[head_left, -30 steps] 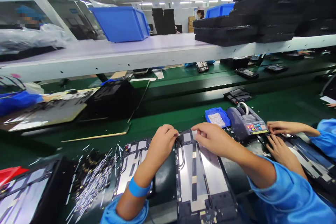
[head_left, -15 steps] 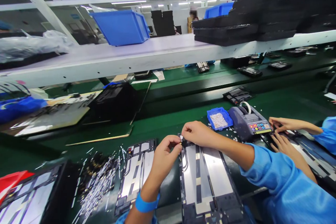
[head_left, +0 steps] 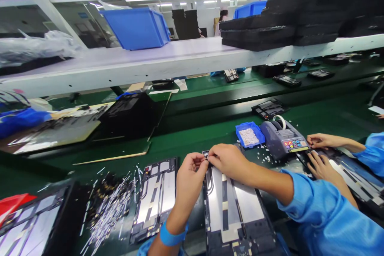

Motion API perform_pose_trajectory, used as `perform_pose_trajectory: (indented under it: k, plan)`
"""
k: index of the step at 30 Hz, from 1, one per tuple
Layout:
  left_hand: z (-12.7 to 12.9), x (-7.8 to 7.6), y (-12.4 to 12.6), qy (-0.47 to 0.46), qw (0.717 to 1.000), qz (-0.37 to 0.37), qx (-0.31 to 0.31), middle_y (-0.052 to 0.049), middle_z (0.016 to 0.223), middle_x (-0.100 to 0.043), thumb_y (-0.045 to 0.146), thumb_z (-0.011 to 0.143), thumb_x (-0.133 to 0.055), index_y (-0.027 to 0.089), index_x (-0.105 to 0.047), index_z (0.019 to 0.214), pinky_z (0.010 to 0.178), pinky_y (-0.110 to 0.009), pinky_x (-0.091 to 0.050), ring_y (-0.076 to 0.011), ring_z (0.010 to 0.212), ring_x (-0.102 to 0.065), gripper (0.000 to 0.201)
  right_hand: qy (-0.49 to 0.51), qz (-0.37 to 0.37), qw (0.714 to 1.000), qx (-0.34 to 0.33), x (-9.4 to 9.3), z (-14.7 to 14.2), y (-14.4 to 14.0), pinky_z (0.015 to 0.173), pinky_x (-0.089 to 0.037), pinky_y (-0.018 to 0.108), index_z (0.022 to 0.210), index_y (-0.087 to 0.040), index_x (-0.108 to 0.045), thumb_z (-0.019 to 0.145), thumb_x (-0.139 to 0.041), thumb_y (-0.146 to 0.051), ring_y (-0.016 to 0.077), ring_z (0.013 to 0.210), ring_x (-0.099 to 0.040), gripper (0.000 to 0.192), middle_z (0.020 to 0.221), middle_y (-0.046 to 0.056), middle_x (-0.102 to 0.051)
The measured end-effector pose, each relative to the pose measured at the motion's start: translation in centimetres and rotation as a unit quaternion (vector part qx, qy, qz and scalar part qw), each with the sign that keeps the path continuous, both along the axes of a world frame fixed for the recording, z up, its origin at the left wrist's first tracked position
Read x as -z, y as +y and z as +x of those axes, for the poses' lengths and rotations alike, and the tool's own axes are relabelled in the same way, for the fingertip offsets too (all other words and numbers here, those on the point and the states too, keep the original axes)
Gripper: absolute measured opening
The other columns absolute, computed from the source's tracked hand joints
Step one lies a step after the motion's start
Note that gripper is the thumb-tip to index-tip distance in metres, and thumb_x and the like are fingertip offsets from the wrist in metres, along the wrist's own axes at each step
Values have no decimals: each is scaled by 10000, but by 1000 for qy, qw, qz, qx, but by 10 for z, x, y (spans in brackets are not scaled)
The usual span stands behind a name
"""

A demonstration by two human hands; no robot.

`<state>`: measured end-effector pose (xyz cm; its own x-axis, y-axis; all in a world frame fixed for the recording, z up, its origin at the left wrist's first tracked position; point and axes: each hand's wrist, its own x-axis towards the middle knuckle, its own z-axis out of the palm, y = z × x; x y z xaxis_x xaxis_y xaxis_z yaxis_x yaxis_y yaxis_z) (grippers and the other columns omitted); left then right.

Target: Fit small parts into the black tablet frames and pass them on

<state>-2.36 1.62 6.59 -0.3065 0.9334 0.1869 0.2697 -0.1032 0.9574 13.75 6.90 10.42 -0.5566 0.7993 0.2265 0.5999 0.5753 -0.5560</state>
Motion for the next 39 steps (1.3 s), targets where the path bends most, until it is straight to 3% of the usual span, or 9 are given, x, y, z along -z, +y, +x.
perform_pose_trajectory:
  k: [10,19,23,26,29,31,34,36,39]
  plan:
    - [2,-3,-11,137,990,37,22,-36,904,-727,321,887,-625,216,-690,1063,826,-350,-556,-208,857,-697,215,-13,23,999,-45,4,4,2,774,-426,254,903,-168,-740,934,-602,-125,175,866,-668,148,927,58,-762]
    - [4,-3,-1,31,998,-4,59,-19,881,-693,327,851,-669,203,-638,1092,801,-324,-546,-180,829,-676,273,-24,81,996,5,4,12,8,664,-320,268,703,-194,-600,829,-592,-109,154,719,-524,152,728,3,-614]
    - [-1,-5,8,-70,996,-20,52,-10,857,-661,313,781,-719,187,-622,1045,763,-292,-542,-164,813,-661,309,-73,94,985,126,7,59,37,695,-349,270,780,-184,-655,865,-551,-134,179,783,-582,144,802,44,-668]
    - [-7,-2,14,-108,993,-19,48,1,847,-636,305,755,-736,183,-613,1043,762,-280,-535,-147,793,-644,336,-226,35,939,258,12,103,66,723,-382,296,903,-113,-719,950,-522,-184,234,853,-656,215,905,150,-728]
    - [-9,3,17,-115,992,-17,38,11,839,-612,303,745,-737,182,-601,1051,735,-265,-522,-136,769,-628,356,-294,-5,909,294,11,122,76,764,-408,317,1057,-35,-721,989,-478,-144,274,928,-694,275,1020,233,-735]
    - [-7,4,18,-110,994,-14,25,11,851,-605,290,742,-738,183,-597,1060,742,-261,-521,-134,784,-626,363,-248,17,932,262,4,110,64,806,-417,305,1108,-73,-714,989,-488,-126,257,983,-689,261,1087,194,-736]
    - [-3,2,16,-104,994,-8,13,11,859,-606,278,747,-736,189,-592,1068,776,-271,-535,-138,808,-632,363,-107,42,986,122,-10,67,33,853,-427,277,1007,-168,-741,978,-554,-157,213,990,-677,189,1024,84,-757]
    - [0,0,15,-97,995,-8,11,10,852,-616,284,754,-732,191,-589,1071,787,-284,-546,-148,818,-646,361,-59,38,997,31,-14,35,14,843,-433,278,959,-183,-750,974,-577,-167,202,941,-678,174,964,61,-762]
    - [3,-3,11,-77,997,-4,6,-5,856,-640,296,767,-718,189,-592,1072,785,-301,-560,-167,834,-675,347,-77,41,996,-7,-7,1,2,813,-432,296,944,-156,-752,986,-576,-189,215,900,-682,184,939,91,-762]
